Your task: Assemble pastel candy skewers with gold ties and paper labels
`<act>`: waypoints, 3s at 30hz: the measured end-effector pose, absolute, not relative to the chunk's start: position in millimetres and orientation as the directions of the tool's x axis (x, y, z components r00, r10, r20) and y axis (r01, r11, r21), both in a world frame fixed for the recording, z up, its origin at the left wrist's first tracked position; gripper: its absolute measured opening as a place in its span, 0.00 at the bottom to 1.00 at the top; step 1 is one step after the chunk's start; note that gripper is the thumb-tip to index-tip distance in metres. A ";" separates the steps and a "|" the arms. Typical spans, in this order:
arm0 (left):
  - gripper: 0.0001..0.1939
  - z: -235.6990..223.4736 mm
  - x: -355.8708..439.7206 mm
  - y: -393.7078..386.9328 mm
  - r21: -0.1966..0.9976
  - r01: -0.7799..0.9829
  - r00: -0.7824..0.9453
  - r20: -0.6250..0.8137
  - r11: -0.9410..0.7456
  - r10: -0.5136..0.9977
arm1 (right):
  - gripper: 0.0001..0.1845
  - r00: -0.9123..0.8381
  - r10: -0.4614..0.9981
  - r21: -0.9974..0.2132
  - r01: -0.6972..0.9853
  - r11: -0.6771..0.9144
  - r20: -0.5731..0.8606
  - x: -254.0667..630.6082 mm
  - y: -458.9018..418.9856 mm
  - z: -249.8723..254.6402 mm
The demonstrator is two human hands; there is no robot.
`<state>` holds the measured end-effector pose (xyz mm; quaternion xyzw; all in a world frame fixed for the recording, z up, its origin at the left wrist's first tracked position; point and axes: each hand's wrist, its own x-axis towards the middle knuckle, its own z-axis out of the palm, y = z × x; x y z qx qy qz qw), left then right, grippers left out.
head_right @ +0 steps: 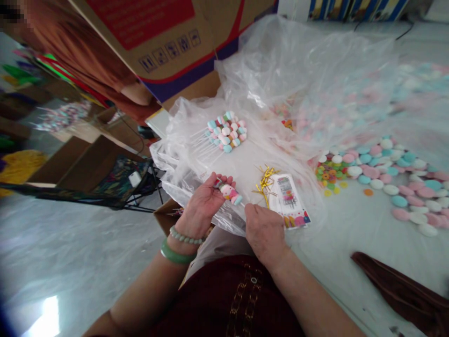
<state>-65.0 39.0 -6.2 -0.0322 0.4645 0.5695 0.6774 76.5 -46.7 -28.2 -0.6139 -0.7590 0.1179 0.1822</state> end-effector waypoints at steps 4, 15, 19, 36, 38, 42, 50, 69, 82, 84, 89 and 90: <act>0.09 -6.5 -64.3 38.2 0.509 -0.765 -0.015 -0.626 0.394 0.779 | 0.11 -0.133 0.991 -0.558 0.824 0.096 -0.027 77.9 -42.3 -28.8; 0.08 -1.7 -70.4 41.4 0.545 -0.705 0.049 -0.600 0.453 0.798 | 0.10 -0.144 0.911 -0.905 0.250 -0.344 -0.387 86.9 -35.0 -32.4; 0.10 -4.4 -77.4 44.8 0.566 -0.669 0.038 -0.622 0.482 0.782 | 0.10 -0.174 0.913 -0.919 0.211 -0.332 -0.370 87.7 -34.4 -33.0; 0.12 -2.8 -49.8 23.0 0.512 -0.691 0.148 -0.591 0.510 0.793 | 0.09 -0.123 0.915 -0.923 0.057 -0.381 -0.385 76.0 -41.7 -29.4; 0.12 -1.7 -52.1 26.1 0.502 -0.721 0.101 -0.607 0.478 0.788 | 0.10 -0.056 0.953 -0.928 0.250 -0.277 -0.299 75.2 -43.6 -26.2; 0.12 -0.3 -54.6 31.3 0.528 -0.740 0.028 -0.595 0.417 0.803 | 0.10 -0.025 0.990 -0.841 0.531 -0.102 -0.136 73.6 -45.0 -21.9; 0.11 2.6 -51.2 29.1 0.521 -0.740 0.161 -0.477 0.426 0.864 | 0.09 -0.236 0.874 -0.868 -0.167 -0.467 -0.425 67.2 -46.1 -23.8; 0.10 -7.6 -56.2 37.9 0.584 -0.761 -0.048 -0.485 0.283 0.873 | 0.09 -0.209 0.854 -0.814 -0.263 -0.518 -0.476 60.2 -47.5 -20.6; 0.17 -6.9 -37.5 20.1 0.539 -0.679 0.218 -0.500 0.498 0.838 | 0.10 -0.327 0.829 -0.650 -0.515 -0.559 -0.454 68.5 -41.4 -23.8; 0.18 -6.7 -40.4 22.9 0.548 -0.671 0.203 -0.513 0.500 0.834 | 0.09 -0.265 0.847 -0.699 -0.480 -0.530 -0.460 68.7 -41.4 -22.3; 0.10 -4.7 -51.8 32.1 0.584 -0.657 0.121 -0.543 0.478 0.831 | 0.09 -0.031 0.869 -0.851 -0.189 -0.490 -0.493 70.2 -40.7 -22.2; 0.09 -3.3 -52.8 32.5 0.576 -0.663 0.120 -0.548 0.477 0.828 | 0.09 -0.037 0.870 -0.853 -0.182 -0.489 -0.492 70.9 -40.6 -22.4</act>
